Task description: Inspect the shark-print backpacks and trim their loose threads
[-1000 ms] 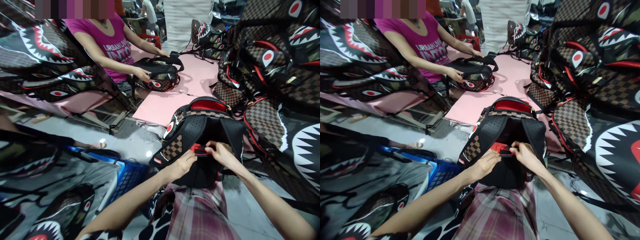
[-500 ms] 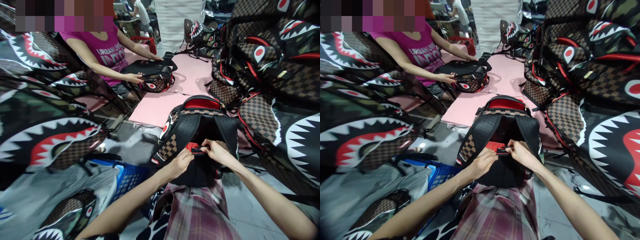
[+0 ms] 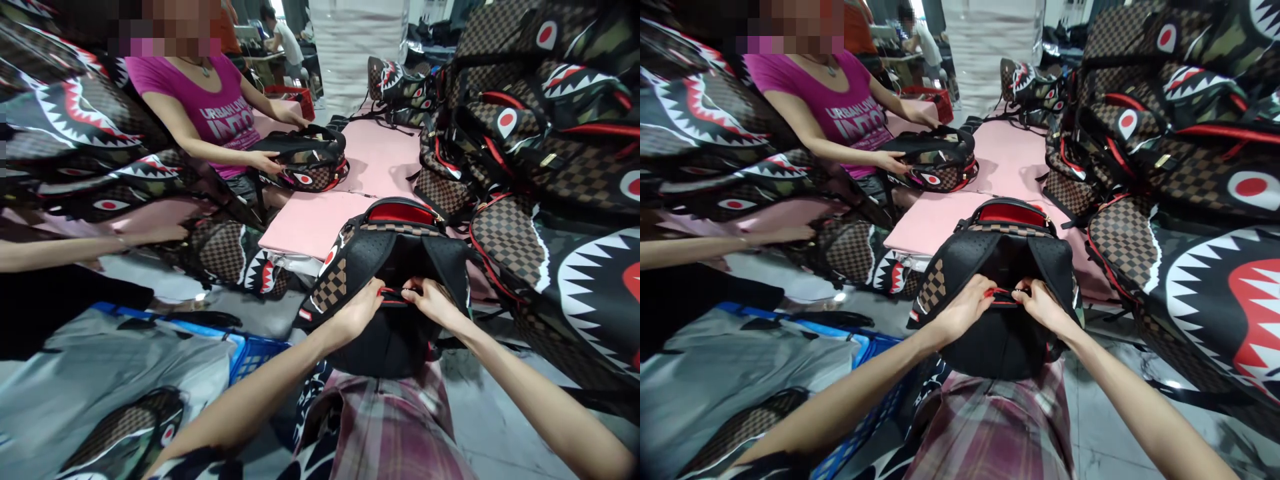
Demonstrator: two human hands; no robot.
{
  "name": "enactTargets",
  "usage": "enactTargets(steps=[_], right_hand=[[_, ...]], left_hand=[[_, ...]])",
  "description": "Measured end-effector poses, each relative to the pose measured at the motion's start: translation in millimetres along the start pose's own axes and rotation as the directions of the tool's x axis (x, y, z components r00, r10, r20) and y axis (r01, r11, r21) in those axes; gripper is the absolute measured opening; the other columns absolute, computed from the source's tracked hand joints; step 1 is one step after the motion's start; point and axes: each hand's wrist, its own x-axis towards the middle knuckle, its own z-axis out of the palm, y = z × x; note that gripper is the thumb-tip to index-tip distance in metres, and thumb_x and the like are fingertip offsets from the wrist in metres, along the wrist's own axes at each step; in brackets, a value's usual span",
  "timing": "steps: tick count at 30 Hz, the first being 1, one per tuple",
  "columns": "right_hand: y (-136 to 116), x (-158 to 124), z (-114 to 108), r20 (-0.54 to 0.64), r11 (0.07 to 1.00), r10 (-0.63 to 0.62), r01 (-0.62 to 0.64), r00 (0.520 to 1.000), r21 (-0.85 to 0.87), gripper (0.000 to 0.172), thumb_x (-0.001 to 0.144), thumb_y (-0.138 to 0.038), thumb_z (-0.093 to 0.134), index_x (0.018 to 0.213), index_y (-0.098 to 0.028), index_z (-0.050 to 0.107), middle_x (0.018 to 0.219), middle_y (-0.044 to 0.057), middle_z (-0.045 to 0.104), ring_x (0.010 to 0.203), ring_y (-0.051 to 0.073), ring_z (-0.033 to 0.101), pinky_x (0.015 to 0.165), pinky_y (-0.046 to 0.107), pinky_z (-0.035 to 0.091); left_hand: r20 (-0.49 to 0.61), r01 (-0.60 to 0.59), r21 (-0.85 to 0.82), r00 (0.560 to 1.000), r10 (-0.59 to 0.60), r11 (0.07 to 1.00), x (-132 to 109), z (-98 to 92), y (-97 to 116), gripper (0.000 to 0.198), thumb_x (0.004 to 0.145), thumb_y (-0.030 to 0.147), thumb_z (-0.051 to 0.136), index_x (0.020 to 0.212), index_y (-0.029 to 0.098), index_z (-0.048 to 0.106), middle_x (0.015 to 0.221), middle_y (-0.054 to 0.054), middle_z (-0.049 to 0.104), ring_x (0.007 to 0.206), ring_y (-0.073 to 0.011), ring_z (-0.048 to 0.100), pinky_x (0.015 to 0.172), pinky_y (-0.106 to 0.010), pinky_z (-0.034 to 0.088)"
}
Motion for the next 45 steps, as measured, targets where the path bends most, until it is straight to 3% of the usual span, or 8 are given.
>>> enactTargets(steps=[6, 12, 18, 23, 27, 34, 39, 45], right_hand=[[10.0, -1.5, 2.9, -0.050, 1.000, -0.020, 0.020, 0.999, 0.004, 0.020, 0.077, -0.034, 0.049, 0.081, -0.017, 0.058, 0.072, -0.001, 0.059, 0.065, 0.013, 0.052, 0.062, 0.024, 0.035], [18.1, -9.9, 3.2, -0.120, 0.999, -0.044, 0.042, 0.992, -0.013, 0.020, 0.079, -0.034, 0.048, 0.085, -0.017, 0.058, 0.075, 0.001, 0.061, 0.071, 0.015, 0.055, 0.066, 0.026, 0.037], [23.9, -18.0, 2.3, -0.190, 0.987, -0.095, 0.068, 0.977, -0.145, 0.021, 0.085, -0.030, 0.045, 0.095, -0.016, 0.056, 0.088, 0.006, 0.063, 0.084, 0.018, 0.058, 0.075, 0.028, 0.039], [27.2, -16.7, 4.9, -0.183, 0.983, -0.118, 0.089, 0.976, -0.159, 0.020, 0.087, -0.032, 0.044, 0.095, -0.018, 0.056, 0.085, 0.004, 0.063, 0.086, 0.017, 0.058, 0.079, 0.028, 0.039], [26.9, -14.2, 6.3, -0.171, 0.981, -0.126, 0.096, 0.977, -0.171, 0.020, 0.086, -0.033, 0.046, 0.095, -0.018, 0.057, 0.085, 0.005, 0.064, 0.086, 0.018, 0.059, 0.080, 0.028, 0.039], [8.0, -8.0, 6.4, -0.068, 0.984, -0.086, 0.074, 0.994, -0.164, 0.023, 0.082, -0.027, 0.052, 0.100, -0.013, 0.058, 0.099, 0.009, 0.065, 0.096, 0.018, 0.057, 0.083, 0.025, 0.037], [-16.6, 4.1, 9.1, -0.019, 0.974, -0.026, 0.021, 0.999, -0.224, 0.018, 0.080, -0.031, 0.054, 0.088, -0.017, 0.062, 0.075, 0.004, 0.066, 0.075, 0.017, 0.060, 0.064, 0.023, 0.036], [-19.0, 10.4, 18.1, -0.033, 0.980, -0.097, 0.090, 0.995, -0.176, 0.014, 0.080, -0.025, 0.050, 0.074, -0.018, 0.061, 0.056, 0.000, 0.058, 0.057, 0.013, 0.055, 0.053, 0.022, 0.029]], left_hand=[[0.321, 0.197, 0.001, 0.929, -0.187, 0.980, 44.0, -15.1, 11.9, 0.013, 0.070, 0.014, 0.056, 0.074, 0.013, 0.068, 0.059, 0.001, 0.055, 0.058, -0.0118, 0.053, 0.057, -0.021, 0.039], [0.365, 0.143, 0.045, 0.919, -0.149, 0.989, 54.3, -9.3, 22.5, 0.014, 0.071, 0.016, 0.056, 0.065, 0.012, 0.067, 0.048, 0.002, 0.048, 0.052, -0.0106, 0.049, 0.051, -0.021, 0.032], [0.211, -0.040, 0.115, 0.977, 0.015, 0.993, 36.9, 7.2, 15.7, 0.020, 0.082, 0.017, 0.041, 0.072, 0.013, 0.058, 0.060, -0.001, 0.050, 0.053, -0.0113, 0.045, 0.056, -0.025, 0.034], [0.091, 0.127, 0.100, 0.986, -0.137, 0.987, 29.9, 3.6, 20.2, 0.019, 0.085, 0.016, 0.033, 0.071, 0.016, 0.046, 0.066, 0.000, 0.048, 0.059, -0.0118, 0.046, 0.057, -0.025, 0.036], [0.063, 0.222, 0.093, 0.972, -0.228, 0.971, 31.6, -4.6, 23.2, 0.021, 0.087, 0.018, 0.033, 0.068, 0.018, 0.041, 0.060, 0.002, 0.043, 0.054, -0.0105, 0.043, 0.054, -0.024, 0.035], [-0.017, 0.229, 0.055, 0.973, -0.228, 0.972, 24.2, 2.5, 7.5, 0.020, 0.088, 0.021, 0.031, 0.071, 0.018, 0.042, 0.062, 0.002, 0.046, 0.057, -0.0113, 0.047, 0.056, -0.025, 0.035], [-0.042, 0.243, 0.023, 0.969, -0.242, 0.970, 20.3, 3.4, 1.3, 0.021, 0.089, 0.023, 0.032, 0.072, 0.018, 0.043, 0.064, 0.001, 0.049, 0.058, -0.0124, 0.049, 0.056, -0.025, 0.033], [-0.066, 0.236, 0.006, 0.970, -0.235, 0.972, 20.7, 2.0, -1.8, 0.021, 0.089, 0.025, 0.032, 0.072, 0.018, 0.042, 0.065, 0.000, 0.051, 0.060, -0.0130, 0.050, 0.059, -0.026, 0.035]])
